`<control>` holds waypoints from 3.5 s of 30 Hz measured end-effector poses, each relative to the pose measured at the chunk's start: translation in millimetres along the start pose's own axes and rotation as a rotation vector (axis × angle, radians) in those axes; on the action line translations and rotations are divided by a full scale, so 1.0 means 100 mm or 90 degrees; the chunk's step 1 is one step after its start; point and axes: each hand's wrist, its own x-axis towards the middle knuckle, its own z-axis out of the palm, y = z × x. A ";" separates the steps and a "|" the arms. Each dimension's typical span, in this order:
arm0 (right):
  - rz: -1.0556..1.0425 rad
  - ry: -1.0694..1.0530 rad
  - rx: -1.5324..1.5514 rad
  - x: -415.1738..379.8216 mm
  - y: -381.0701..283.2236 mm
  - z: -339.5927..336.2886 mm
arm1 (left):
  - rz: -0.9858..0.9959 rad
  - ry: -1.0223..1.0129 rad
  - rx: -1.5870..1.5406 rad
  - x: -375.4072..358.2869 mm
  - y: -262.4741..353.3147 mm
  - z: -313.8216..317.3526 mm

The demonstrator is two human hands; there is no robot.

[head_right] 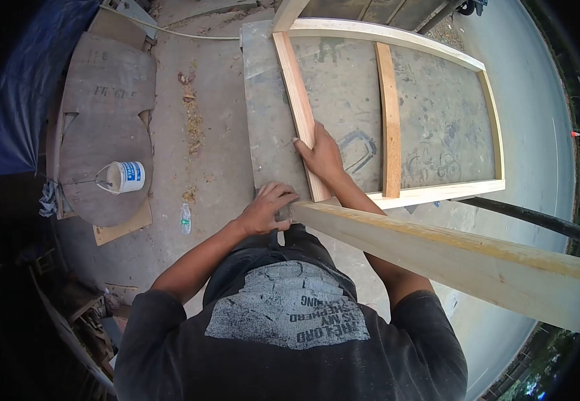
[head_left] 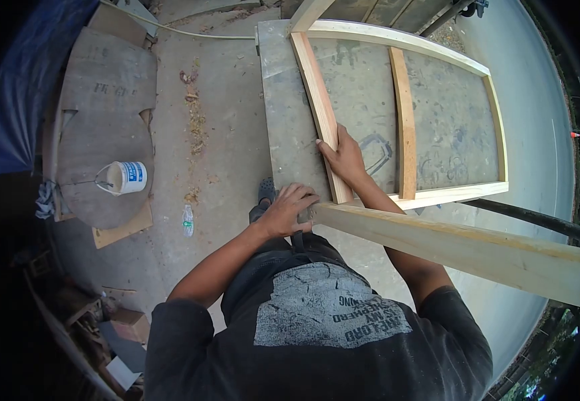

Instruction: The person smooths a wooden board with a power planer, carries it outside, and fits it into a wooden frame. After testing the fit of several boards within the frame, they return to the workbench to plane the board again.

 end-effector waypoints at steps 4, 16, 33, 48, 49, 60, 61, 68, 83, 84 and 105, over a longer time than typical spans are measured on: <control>-0.001 -0.001 -0.010 0.01 0.00 0.00 | 0.015 0.016 0.002 -0.06 0.00 0.05; 0.050 -0.021 0.103 -0.01 -0.17 0.20 | 0.030 0.065 0.026 -0.12 -0.10 0.20; -0.099 0.034 -0.252 0.03 0.03 0.49 | 0.027 0.169 0.036 -0.16 -0.21 0.25; -0.124 0.117 -0.132 0.01 0.06 0.57 | 0.004 0.153 0.161 -0.31 -0.24 0.34; -0.124 0.117 -0.130 0.02 0.06 0.57 | 0.003 0.152 0.163 -0.32 -0.25 0.34; -0.115 0.103 -0.143 0.01 0.09 0.58 | 0.023 0.164 0.155 -0.32 -0.22 0.31; -0.116 0.104 -0.143 -0.01 0.09 0.58 | 0.024 0.165 0.156 -0.33 -0.22 0.31; -0.097 0.096 -0.101 0.01 0.10 0.54 | 0.028 0.164 0.124 -0.32 -0.23 0.31; -0.111 0.126 -0.070 0.01 0.13 0.53 | 0.009 0.131 0.158 -0.30 -0.24 0.30; -0.112 0.127 -0.071 0.01 0.13 0.53 | 0.009 0.130 0.158 -0.30 -0.24 0.30; -0.109 0.143 -0.043 0.01 0.15 0.53 | 0.046 0.028 0.096 -0.28 -0.24 0.18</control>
